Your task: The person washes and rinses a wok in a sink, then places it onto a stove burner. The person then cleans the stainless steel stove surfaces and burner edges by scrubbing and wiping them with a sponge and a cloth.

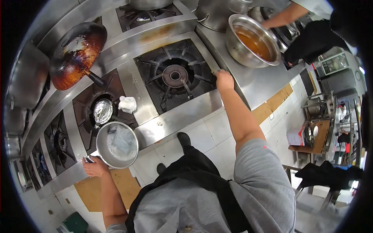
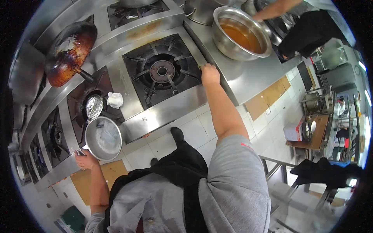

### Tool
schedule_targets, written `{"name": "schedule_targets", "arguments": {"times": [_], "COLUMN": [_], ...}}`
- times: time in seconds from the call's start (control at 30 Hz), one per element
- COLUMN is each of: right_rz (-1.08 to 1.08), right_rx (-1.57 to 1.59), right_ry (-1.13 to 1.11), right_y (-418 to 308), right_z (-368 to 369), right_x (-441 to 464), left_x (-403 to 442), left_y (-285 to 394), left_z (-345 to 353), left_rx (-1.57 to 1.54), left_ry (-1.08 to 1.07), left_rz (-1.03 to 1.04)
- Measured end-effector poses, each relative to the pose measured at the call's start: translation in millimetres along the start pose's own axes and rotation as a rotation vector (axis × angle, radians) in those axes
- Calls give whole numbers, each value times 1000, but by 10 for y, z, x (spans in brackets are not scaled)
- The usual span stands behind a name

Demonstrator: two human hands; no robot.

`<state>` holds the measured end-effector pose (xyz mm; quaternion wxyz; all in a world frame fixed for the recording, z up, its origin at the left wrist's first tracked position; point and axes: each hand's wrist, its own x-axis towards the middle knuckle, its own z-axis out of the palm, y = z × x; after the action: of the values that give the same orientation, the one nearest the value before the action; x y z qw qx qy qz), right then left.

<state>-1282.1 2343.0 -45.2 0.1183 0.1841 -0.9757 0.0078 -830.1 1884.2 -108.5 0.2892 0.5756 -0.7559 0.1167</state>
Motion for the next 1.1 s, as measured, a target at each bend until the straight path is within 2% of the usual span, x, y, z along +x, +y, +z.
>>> {"name": "schedule_targets", "arguments": {"times": [0.07,0.17,0.33,0.37,0.47,0.53,0.6,0.7,0.8,0.9,1.0,1.1], "right_rz": [-85,-141,-152,-153,-89,-113,-199,-217,-211,-222,-229,-189], "right_rx": [51,80,86,78,72,70,10,111,174,168,78,4], "right_ry": [80,60,49,46,-1,37,21,23,14,39,105,51], "right_y": [-33,-185,-470,-497,-488,-335,-133,186,338,240,37,-281], "right_z": [111,340,489,478,462,452,224,-50,-167,-73,211,284], "right_x": [446,1149,2016,2074,1972,1560,909,-143,-571,-280,535,1370], "left_x": [9,48,68,68,139,183,222,191,201,201,209,253], "left_y": [97,-166,-264,-232,-137,-57,-100,-81,-8,-52,-22,-130], "left_z": [-81,96,172,171,98,53,98,79,-19,33,-5,35], "left_rx": [43,60,139,111,46,6,-43,-120,-165,-211,-190,-181], "left_ry": [-38,-16,-30,-2,-40,-31,-57,-81,-55,-43,-58,-80], "left_rz": [-56,94,108,166,252,405,413,369,323,307,290,363]}}
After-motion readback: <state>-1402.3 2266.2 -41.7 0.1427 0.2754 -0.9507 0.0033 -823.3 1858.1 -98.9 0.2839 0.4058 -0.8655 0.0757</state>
